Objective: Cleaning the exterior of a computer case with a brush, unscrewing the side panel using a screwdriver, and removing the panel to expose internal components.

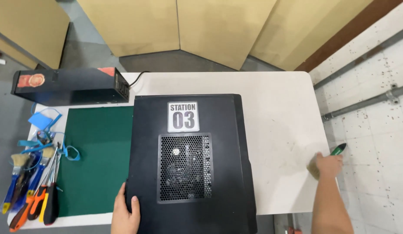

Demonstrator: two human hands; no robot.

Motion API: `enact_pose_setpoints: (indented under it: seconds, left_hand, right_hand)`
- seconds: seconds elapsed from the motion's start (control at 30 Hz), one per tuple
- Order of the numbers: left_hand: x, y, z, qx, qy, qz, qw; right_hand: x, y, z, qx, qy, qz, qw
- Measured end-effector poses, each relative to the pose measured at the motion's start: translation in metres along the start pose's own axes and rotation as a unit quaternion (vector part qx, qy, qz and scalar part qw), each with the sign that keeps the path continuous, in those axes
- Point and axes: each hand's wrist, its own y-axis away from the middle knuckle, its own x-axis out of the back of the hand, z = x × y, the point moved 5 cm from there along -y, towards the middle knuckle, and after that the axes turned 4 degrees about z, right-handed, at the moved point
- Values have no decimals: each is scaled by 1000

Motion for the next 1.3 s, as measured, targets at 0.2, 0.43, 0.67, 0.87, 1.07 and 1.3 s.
enact_pose_setpoints:
  seconds: [0.2, 0.43, 0.67, 0.87, 1.07, 1.3]
  left_hand:
    - [6, 7, 21, -23, 18, -7, 1000]
    - [1, 6, 16, 21, 36, -13, 999]
    - [7, 6, 29, 42, 22, -36, 998]
    - [3, 8, 21, 35, 19, -62, 997]
    - [1, 8, 16, 21, 126, -89, 988]
    - [-34, 0, -70, 222, 383, -16, 897]
  right_hand:
    - [22, 46, -7, -107, 87, -53, 989]
    - [14, 75, -28, -69, -110, -187, 974]
    - [163, 270, -204, 272, -606, 104, 741]
    - [242, 554, -349, 561, -386, -298, 669]
    - [193, 489, -464, 693, -301, -395, 522]
    - [126, 590, -406, 838, 29, -214, 500]
